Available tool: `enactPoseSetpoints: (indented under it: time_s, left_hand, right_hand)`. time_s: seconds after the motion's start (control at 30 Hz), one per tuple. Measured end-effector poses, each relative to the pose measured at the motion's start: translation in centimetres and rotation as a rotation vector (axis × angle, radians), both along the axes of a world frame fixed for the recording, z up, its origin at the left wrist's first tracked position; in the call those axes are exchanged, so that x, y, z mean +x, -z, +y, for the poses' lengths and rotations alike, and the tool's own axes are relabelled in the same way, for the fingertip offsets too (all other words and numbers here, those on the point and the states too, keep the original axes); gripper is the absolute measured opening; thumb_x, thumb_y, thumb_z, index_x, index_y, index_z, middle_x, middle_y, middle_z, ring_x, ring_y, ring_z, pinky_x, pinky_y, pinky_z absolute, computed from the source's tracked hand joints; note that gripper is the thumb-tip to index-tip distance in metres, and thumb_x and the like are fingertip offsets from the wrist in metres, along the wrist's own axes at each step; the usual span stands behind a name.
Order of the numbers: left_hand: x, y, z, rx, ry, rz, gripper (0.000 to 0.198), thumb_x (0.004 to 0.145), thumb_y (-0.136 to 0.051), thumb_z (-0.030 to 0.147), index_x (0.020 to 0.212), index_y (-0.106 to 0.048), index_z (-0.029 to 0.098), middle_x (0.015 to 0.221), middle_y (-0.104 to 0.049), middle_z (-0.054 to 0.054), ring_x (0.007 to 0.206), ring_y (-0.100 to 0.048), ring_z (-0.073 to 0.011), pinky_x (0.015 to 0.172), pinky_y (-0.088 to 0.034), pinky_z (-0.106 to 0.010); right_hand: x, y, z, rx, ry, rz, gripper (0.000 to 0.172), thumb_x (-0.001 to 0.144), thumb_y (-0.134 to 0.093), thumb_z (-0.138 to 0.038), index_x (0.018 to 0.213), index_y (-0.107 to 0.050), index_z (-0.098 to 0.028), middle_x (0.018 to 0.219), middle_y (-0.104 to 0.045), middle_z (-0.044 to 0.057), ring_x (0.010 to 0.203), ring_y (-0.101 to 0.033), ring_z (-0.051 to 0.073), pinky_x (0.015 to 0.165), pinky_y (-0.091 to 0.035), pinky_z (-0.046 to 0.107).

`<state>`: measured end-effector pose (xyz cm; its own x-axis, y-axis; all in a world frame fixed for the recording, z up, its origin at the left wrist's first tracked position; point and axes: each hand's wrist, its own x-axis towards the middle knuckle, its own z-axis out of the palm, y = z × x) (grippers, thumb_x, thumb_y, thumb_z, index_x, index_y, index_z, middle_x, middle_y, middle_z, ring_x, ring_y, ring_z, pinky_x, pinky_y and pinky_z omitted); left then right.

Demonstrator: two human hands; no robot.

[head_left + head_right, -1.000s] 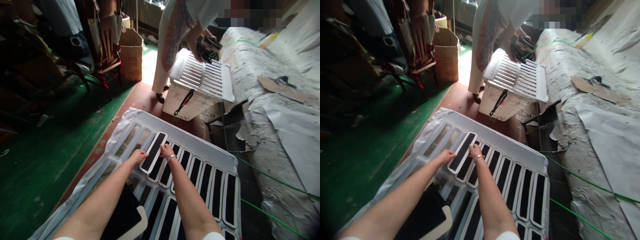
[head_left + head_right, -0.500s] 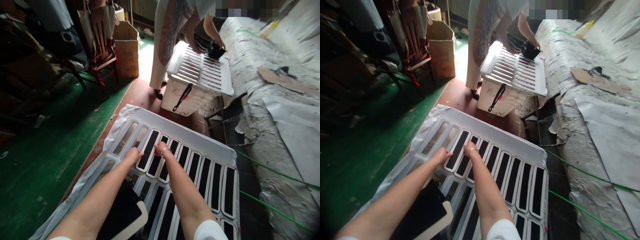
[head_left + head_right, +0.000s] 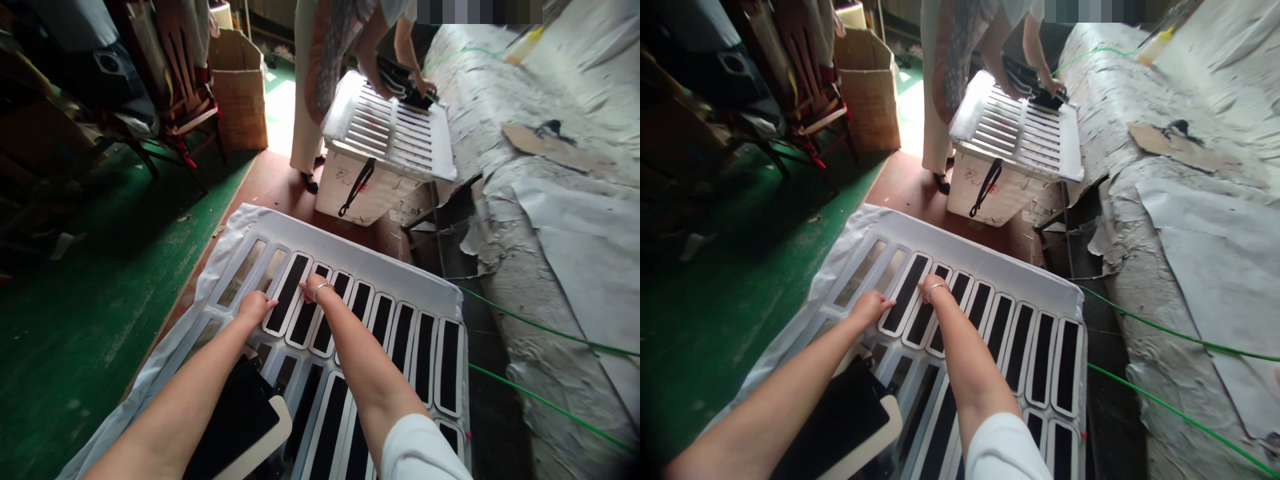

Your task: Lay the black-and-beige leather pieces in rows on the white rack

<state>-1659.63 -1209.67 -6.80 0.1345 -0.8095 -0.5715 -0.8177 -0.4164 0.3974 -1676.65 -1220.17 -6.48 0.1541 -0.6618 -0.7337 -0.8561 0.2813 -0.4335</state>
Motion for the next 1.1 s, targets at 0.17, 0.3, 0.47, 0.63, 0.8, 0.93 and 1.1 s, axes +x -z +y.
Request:
enactPoseSetpoints:
  time_s: [0.17, 0.3, 0.47, 0.63, 0.8, 0.93, 1.1]
  left_hand:
    - [-0.1, 0.2, 0.3, -0.013, -0.029, 0.007, 0.042, 0.078, -0.049, 0.050, 0.057, -0.064, 0.017, 0.048, -0.057, -0.004, 0.058, -0.055, -0.0174, 0.054, -0.031, -0.026]
    - [-0.1, 0.2, 0.2, -0.006, -0.048, 0.028, 0.040, 0.076, -0.051, 0.049, 0.054, -0.062, 0.017, 0.044, -0.054, -0.004, 0.054, -0.054, -0.0172, 0.052, -0.030, -0.026]
    - [-0.2, 0.3, 0.1, -0.001, -0.068, 0.042, 0.042, 0.076, -0.050, 0.051, 0.055, -0.062, 0.017, 0.045, -0.055, -0.004, 0.052, -0.054, -0.0171, 0.052, -0.030, -0.026]
    - [0.0, 0.6, -0.1, 0.053, -0.059, 0.070, 0.041, 0.077, -0.049, 0.050, 0.057, -0.064, 0.017, 0.044, -0.056, -0.003, 0.048, -0.054, -0.0159, 0.051, -0.033, -0.025]
    - [0.2, 0.1, -0.7, 0.086, -0.022, 0.052, 0.040, 0.077, -0.051, 0.048, 0.059, -0.066, 0.016, 0.047, -0.059, -0.004, 0.053, -0.057, -0.0163, 0.054, -0.036, -0.024]
    - [0.2, -0.6, -1.1, 0.094, 0.033, -0.001, 0.039, 0.076, -0.052, 0.047, 0.061, -0.067, 0.015, 0.055, -0.064, -0.008, 0.063, -0.061, -0.0201, 0.060, -0.040, -0.026]
    - [0.0, -0.8, -1.7, 0.106, 0.079, -0.074, 0.038, 0.076, -0.054, 0.047, 0.074, -0.070, 0.013, 0.077, -0.069, -0.015, 0.081, -0.064, -0.0261, 0.068, -0.044, -0.030]
  right_hand:
    - [-0.7, -0.8, 0.8, -0.158, -0.037, 0.012, 0.034, 0.087, -0.046, -0.035, 0.064, -0.062, -0.016, 0.062, -0.064, 0.009, 0.064, -0.061, 0.018, 0.065, -0.044, 0.028]
    - [-0.5, -1.1, 1.4, -0.429, -0.042, 0.120, 0.024, 0.085, -0.051, -0.032, 0.099, -0.059, -0.015, 0.106, -0.060, 0.016, 0.098, -0.053, 0.027, 0.080, -0.040, 0.037]
    - [-0.7, -0.1, 2.3, -0.833, -0.222, 0.230, 0.029, 0.084, -0.053, -0.031, 0.108, -0.057, -0.016, 0.121, -0.052, 0.014, 0.110, -0.042, 0.028, 0.091, -0.033, 0.041]
    - [-0.6, 1.4, 2.6, -0.906, -0.389, 0.221, 0.039, 0.091, -0.035, -0.021, 0.128, -0.046, -0.015, 0.138, -0.041, 0.010, 0.126, -0.031, 0.025, 0.105, -0.016, 0.043]
    - [0.4, 1.4, 2.0, -0.849, -0.544, 0.237, 0.043, 0.092, -0.034, -0.024, 0.131, -0.043, -0.011, 0.141, -0.035, 0.013, 0.131, -0.027, 0.027, 0.107, -0.011, 0.045]
    - [1.1, 1.0, 2.1, -0.808, -0.595, 0.282, 0.045, 0.091, -0.034, -0.027, 0.134, -0.039, -0.012, 0.142, -0.033, 0.014, 0.131, -0.027, 0.028, 0.107, -0.010, 0.048]
    - [1.8, 1.0, 2.7, -0.722, -0.664, 0.293, 0.048, 0.091, -0.027, -0.021, 0.139, -0.031, -0.019, 0.147, -0.022, 0.011, 0.135, -0.018, 0.027, 0.107, -0.007, 0.049]
